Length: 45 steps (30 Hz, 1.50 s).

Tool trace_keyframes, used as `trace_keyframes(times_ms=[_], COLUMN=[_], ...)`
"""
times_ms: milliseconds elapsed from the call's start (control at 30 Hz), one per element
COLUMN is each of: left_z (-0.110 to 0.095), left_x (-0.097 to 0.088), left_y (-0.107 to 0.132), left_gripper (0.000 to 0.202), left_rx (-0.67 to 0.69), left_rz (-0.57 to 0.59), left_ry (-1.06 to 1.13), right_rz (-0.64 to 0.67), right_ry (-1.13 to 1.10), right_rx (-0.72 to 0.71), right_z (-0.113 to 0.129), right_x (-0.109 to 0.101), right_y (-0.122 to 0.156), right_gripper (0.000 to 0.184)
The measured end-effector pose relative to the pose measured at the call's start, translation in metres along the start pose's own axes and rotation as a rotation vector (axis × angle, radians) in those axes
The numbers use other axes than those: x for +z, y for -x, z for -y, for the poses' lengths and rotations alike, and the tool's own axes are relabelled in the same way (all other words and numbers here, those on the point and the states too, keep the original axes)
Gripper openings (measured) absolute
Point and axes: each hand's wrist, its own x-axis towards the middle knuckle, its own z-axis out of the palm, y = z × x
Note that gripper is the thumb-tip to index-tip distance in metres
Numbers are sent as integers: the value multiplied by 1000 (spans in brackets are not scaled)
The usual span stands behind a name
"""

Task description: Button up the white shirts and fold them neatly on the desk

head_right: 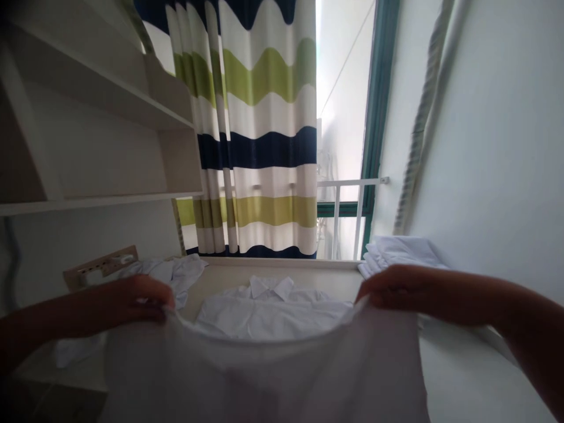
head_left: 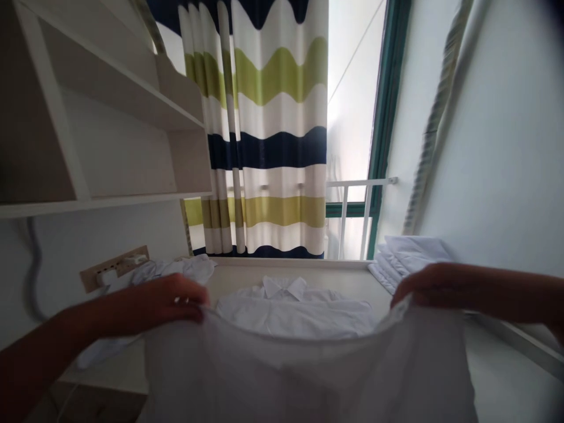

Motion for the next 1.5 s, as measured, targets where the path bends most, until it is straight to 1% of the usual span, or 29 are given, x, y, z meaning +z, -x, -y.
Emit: trace_keyframes(times_ms=[33, 67, 100, 133, 167, 233, 300, 367, 400, 467, 533, 600, 700, 833, 900, 933, 1000, 1033, 1067, 1100, 1167, 1233, 1300, 1367, 1433, 1500], left_z=[9, 19, 31, 45, 59, 89, 116, 136, 144, 156, 164, 171, 179, 183, 175, 167, 141, 124, 105, 86, 53, 33, 27, 33, 42, 48], left_x=[-4, -4, 0, 8, 21, 55, 94, 130, 146, 168, 179, 181, 175, 172, 174, 175, 176, 177, 177, 178, 183, 192, 205, 219, 231, 236], left_y=[-30, -61, -91, -120, -147, -193, -228, -252, -261, -273, -279, -283, -284, -282, -276, -272, -256, -245, -232, -216, -180, -141, -106, -77, -56, -43], left_gripper=[39, 38, 37, 35, 35, 38, 42, 43, 43, 43, 43, 42, 40, 38, 39, 40, 41, 41, 40, 42, 48, 56, 65, 73, 78, 81], left_rx=[0, -4, 0, 5, 3, -16, -32, -37, -36, -31, -27, -27, -36, -96, -145, -169, -186, -172, -128, -57, 69, 126, 163, 176, 159, 135], left_rz=[115, 179, 204, 244, 274, 301, 319, 341, 354, 376, 399, 424, 420, 343, 296, 259, 165, 124, 85, 73, 108, 95, 65, 46, 35, 21], left_ry=[56, 99, 145, 191, 223, 247, 238, 225, 221, 218, 215, 206, 184, 130, 79, 52, -16, -49, -102, -144, -187, -233, -274, -300, -312, -322], right_rz=[264, 357, 368, 398, 407, 425, 438, 447, 450, 461, 486, 523, 540, 455, 381, 334, 221, 169, 116, 76, 45, 48, 72, 85, 64, 22], right_ry=[-198, -333, -414, -453, -462, -430, -384, -345, -329, -299, -277, -257, -225, -135, -49, -5, 85, 121, 165, 195, 207, 209, 226, 261, 306, 339], right_rx=[42, 88, 110, 135, 156, 205, 258, 306, 324, 346, 350, 347, 339, 349, 377, 393, 374, 338, 258, 174, 36, -37, -51, -52, -58, -65], right_z=[-5, -12, -20, -31, -44, -76, -112, -144, -158, -179, -192, -201, -209, -212, -205, -198, -174, -159, -141, -123, -91, -69, -61, -64, -71, -78], right_x=[-6, -8, -5, 3, 16, 51, 91, 131, 149, 178, 196, 205, 206, 204, 205, 206, 207, 207, 209, 211, 218, 227, 236, 241, 243, 242], right_y=[-29, -57, -83, -107, -128, -162, -185, -202, -208, -217, -222, -226, -228, -227, -220, -213, -193, -179, -162, -143, -99, -56, -20, 4, 16, 20], right_gripper=[47, 44, 42, 44, 45, 45, 41, 39, 39, 39, 37, 35, 36, 33, 32, 33, 38, 41, 44, 49, 63, 76, 80, 81, 83, 83])
